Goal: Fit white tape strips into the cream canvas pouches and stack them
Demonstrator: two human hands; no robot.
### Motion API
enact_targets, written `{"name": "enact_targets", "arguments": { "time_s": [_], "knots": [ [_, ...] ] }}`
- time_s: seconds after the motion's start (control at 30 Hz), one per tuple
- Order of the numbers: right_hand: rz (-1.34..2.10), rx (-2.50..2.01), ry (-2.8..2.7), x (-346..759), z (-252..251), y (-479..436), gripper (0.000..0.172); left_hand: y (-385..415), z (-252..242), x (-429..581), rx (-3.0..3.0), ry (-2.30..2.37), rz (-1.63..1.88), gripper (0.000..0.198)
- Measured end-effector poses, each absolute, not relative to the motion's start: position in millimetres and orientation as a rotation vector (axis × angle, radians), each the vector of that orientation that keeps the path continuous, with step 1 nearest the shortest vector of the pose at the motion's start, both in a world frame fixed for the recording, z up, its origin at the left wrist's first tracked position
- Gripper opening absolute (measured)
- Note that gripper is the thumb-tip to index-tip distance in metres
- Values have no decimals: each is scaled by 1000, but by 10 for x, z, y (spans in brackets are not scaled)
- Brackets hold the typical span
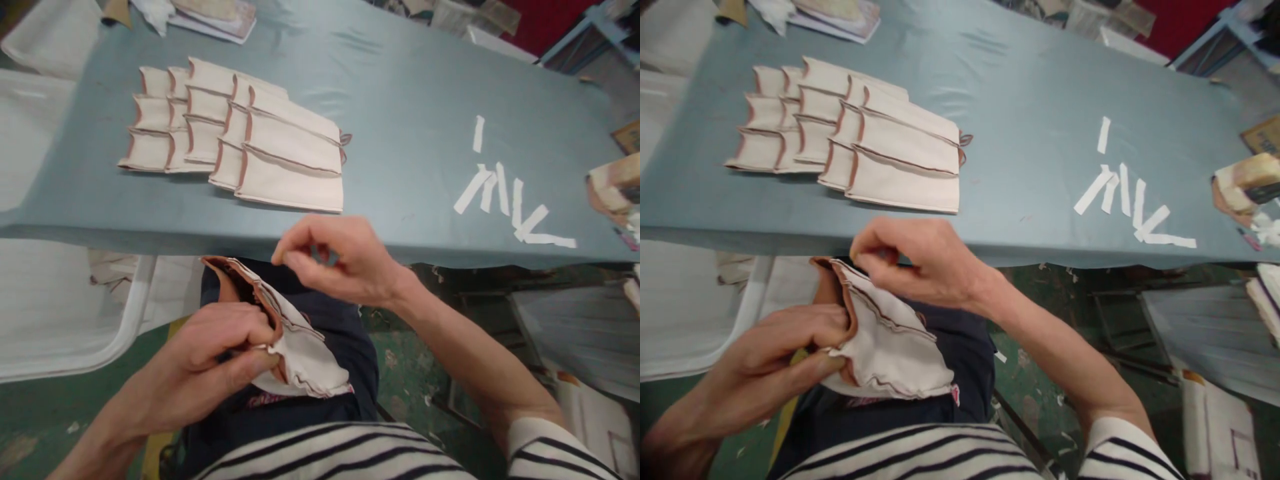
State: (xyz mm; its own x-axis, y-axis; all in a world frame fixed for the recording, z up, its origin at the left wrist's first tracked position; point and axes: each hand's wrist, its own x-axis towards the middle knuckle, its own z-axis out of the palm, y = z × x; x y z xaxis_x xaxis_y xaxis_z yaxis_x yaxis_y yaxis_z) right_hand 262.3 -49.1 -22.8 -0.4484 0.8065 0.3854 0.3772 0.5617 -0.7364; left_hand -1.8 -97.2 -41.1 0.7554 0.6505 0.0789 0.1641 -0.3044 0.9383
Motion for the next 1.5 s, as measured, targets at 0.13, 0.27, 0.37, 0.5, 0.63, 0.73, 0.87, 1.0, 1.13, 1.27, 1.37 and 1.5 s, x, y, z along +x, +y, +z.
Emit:
{"name": "enact_targets", "arguments": {
  "time_s": [0.13, 0.27, 0.37, 0.5, 0.63, 0.73, 0.87, 1.0, 1.13, 1.27, 1.37, 1.5],
  "knots": [
    [980, -669, -2018, 2465, -237, -745, 18, -865, -407, -200, 1852, 587, 603, 26],
    [1014, -775, -2039, 2409, -325, -812, 23, -838, -385, -228, 1892, 609, 652, 24],
    [781, -622, -2048, 2424, -422, -774, 11, -804, -354, -176, 1928, 559, 711, 28],
    [465, -510, -2188, 2459, -455, -761, 15, -768, -337, -134, 1940, 520, 741, 34],
    [196, -514, -2425, 2498, -332, -808, 23, -761, -352, -166, 1920, 539, 680, 37],
    [50, -536, -2514, 2498, -223, -854, 31, -757, -362, -189, 1909, 575, 606, 42],
    [-36, -580, -2550, 2461, -151, -897, 40, -758, -412, -211, 1902, 602, 557, 39],
    [4, -599, -2518, 2426, -208, -884, 38, -786, -499, -231, 1919, 622, 553, 35],
    [159, -650, -2413, 2390, -346, -844, 28, -808, -506, -186, 2005, 673, 564, 40],
    [440, -783, -2430, 2374, -423, -803, 25, -782, -417, -93, 2102, 695, 595, 37],
    [782, -832, -2397, 2387, -427, -768, 17, -745, -368, -53, 2154, 680, 574, 35],
    [1173, -845, -2202, 2415, -409, -727, 8, -718, -361, -69, 2112, 684, 579, 36]
  ]
}}
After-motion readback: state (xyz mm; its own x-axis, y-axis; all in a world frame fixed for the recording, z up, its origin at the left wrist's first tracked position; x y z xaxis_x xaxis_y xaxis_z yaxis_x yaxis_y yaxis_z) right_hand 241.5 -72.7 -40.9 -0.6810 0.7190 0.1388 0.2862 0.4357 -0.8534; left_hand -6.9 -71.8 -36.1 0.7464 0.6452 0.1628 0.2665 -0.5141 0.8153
